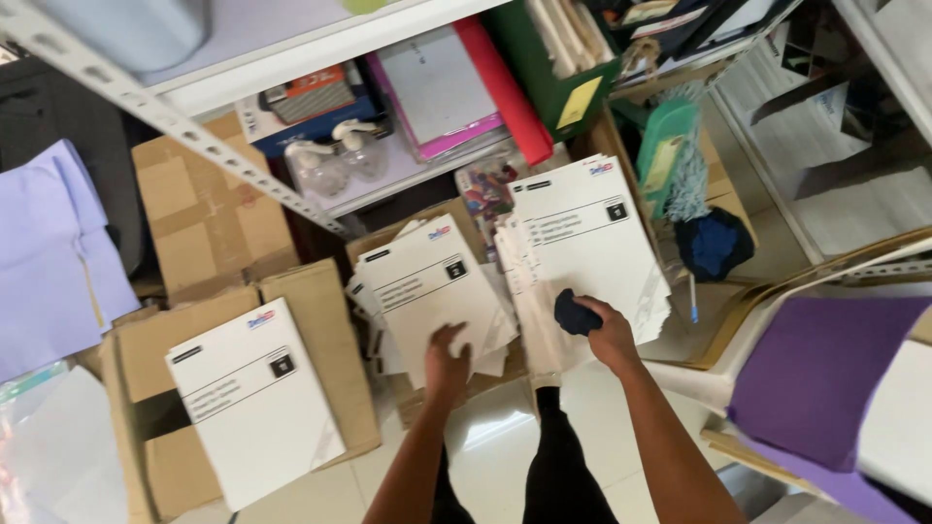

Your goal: The person wipes the surface of several white papers labeled 'Learning Activity Sheet for General Mathematics' using a dark blue cloth. They handle the papers one by one, wiping them and placing them into a purple plastic bin.

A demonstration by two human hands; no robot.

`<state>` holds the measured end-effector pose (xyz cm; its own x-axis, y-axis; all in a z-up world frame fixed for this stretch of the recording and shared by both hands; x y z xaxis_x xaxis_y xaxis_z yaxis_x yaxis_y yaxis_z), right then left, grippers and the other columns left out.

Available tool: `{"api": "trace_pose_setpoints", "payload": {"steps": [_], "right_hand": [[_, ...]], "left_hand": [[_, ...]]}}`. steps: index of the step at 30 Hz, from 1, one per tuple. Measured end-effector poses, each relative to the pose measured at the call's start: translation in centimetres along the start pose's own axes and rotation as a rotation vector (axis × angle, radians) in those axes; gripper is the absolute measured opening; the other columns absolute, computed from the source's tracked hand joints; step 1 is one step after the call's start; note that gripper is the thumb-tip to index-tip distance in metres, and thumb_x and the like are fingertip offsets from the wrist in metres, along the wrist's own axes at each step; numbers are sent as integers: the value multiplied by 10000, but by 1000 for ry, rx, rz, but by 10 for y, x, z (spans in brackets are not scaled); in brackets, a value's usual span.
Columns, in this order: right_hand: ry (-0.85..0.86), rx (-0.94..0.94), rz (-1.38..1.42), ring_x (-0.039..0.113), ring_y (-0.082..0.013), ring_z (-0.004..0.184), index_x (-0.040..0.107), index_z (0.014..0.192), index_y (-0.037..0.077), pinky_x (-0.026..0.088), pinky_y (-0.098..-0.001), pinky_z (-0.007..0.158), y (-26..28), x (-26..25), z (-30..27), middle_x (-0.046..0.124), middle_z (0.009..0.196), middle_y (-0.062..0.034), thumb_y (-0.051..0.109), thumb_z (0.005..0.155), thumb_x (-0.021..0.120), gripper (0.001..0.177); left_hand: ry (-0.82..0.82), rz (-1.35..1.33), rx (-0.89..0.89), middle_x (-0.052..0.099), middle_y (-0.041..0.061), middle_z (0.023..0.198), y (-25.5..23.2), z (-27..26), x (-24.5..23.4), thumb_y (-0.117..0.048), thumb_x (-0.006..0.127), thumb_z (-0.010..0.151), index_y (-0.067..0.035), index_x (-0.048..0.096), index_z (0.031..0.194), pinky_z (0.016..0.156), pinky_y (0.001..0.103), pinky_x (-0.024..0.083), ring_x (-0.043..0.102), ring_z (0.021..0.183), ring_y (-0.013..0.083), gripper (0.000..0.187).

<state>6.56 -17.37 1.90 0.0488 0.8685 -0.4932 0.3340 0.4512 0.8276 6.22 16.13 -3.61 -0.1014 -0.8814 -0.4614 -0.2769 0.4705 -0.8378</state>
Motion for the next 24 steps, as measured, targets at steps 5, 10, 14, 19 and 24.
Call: {"api": "trace_pose_setpoints", "payload": {"steps": [5,10,14,19,24], "right_hand": [[134,80,-356,544,-356,1328,549,1445,160,455,-384,1088,-71,-59,57,546,1473,-154,-73,792,606,696],[258,51,-743,174,-404,1540,310,1557,166,318,-493,1186,-108,-66,76,158,1692,-119,56,791,678,857],[434,123,-816,25,-375,1584,166,1634,229,203,-616,1218,-92,-64,61,24,1734,-68,99,848,636,925],[556,165,-825,-46,-352,1597,91,1649,255,180,-645,1223,-88,-57,55,-46,1741,-34,95,878,607,942],[608,175,-820,-94,-396,1579,33,1654,233,182,-657,1212,-96,-48,60,-101,1735,-42,60,893,566,945]], "left_hand": [[102,136,28,422,176,1579,-87,18,130,-195,732,899,-228,620,1431,1186,528,392,335,1472,412,545],[257,283,-231,-50,188,1708,-148,16,174,-257,735,831,-243,401,1548,1153,631,302,-144,1565,429,791],[228,492,-237,-226,278,1653,-142,5,199,-284,778,807,-177,238,1622,1177,669,204,-248,1515,489,984],[204,534,-263,-247,323,1645,-145,3,217,-266,758,810,-155,158,1639,1111,659,312,-240,1524,502,1030],[84,208,-422,-200,279,1662,-154,19,228,-337,888,742,-51,255,1561,1119,689,285,-223,1540,468,1073]]}}
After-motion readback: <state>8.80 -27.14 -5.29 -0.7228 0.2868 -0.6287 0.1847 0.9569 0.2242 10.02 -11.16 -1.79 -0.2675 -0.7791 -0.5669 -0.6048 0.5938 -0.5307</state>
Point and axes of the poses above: each hand's wrist, its own z-axis towards the middle knuckle, its own x-axis out of the palm, y = z × x, the point moved 4 cm from there along z, towards the middle knuckle
